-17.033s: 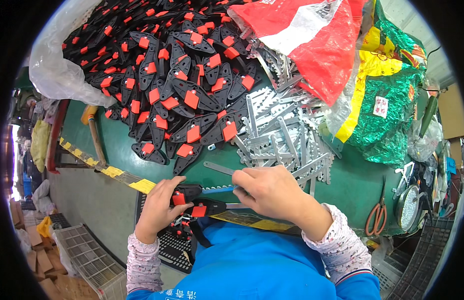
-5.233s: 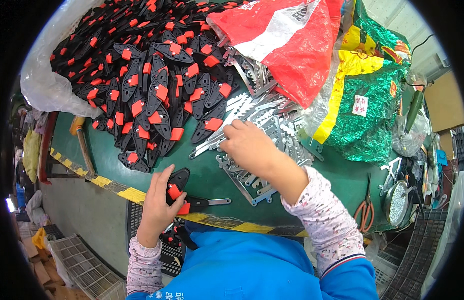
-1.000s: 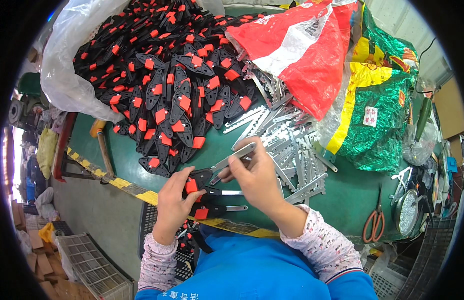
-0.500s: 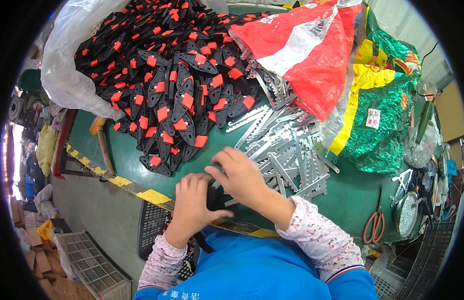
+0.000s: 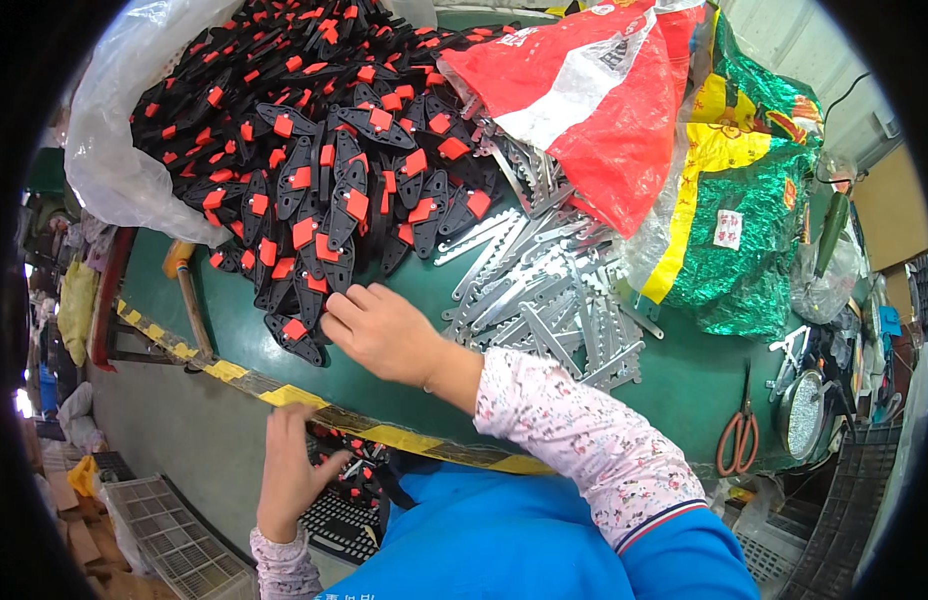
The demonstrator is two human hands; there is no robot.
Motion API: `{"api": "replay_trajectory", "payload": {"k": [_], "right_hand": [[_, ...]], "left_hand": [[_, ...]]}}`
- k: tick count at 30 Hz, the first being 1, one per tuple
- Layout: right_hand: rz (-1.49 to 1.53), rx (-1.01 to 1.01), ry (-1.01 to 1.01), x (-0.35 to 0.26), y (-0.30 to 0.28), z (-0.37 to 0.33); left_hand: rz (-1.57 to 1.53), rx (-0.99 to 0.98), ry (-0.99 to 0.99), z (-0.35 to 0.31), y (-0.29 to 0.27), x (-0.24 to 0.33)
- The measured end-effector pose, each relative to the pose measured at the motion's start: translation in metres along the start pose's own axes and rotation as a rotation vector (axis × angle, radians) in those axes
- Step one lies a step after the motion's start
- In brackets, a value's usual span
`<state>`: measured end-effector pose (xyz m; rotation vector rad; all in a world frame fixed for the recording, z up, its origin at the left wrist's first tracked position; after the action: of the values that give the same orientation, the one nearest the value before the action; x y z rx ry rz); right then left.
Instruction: The person repeatedly picks black plastic clamp bodies with red inserts and metal serrated blades from piles on a green workbench, inserts each blade into a clamp, and places the assembled units into a black basket. The process continues with consistent hand motions and no visible change in method.
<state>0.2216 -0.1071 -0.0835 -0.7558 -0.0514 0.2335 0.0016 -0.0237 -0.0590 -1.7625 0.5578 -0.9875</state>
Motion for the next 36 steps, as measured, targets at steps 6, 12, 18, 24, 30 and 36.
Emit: {"api": "replay_trajectory", "payload": {"k": [6,12,18,24,30,36], "right_hand": [[0.863,0.145,0.605,-0.048,-0.025,-0.016],[0.141,-0.485,0.132,-0.003,-0.066,-0.072],[0.045,-0.458,0.124,0.01,-0.052,-0.071],[0.062,-0.422,0.166,0.017,-0.04,-0.069],[-0.016,-0.486,0.238,0.029,-0.022,-0.051],[0.06,-0.293,0.166,0.03,-0.029,-0.025]], "left_hand": [[-0.433,0.244,0.092,0.033,0.025,0.031],[-0.359,-0.004,0.006,0.036,0.031,0.035],[-0.27,0.114,0.041,0.03,0.037,0.021],[-0.207,0.259,0.08,0.022,0.025,0.023],[-0.298,0.238,0.079,0.026,0.032,0.022],[-0.353,0.237,0.039,0.025,0.032,0.018]]}}
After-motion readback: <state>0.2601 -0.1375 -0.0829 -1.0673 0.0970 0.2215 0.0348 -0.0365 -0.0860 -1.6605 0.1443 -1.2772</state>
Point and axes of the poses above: each hand's wrist, its own z-axis towards the middle knuckle, its own y-axis out of the palm, x = y × z, the point moved 4 cm from there along z, towards the middle knuckle, and after that the axes turned 14 degrees about -y, right-handed, at the moved point
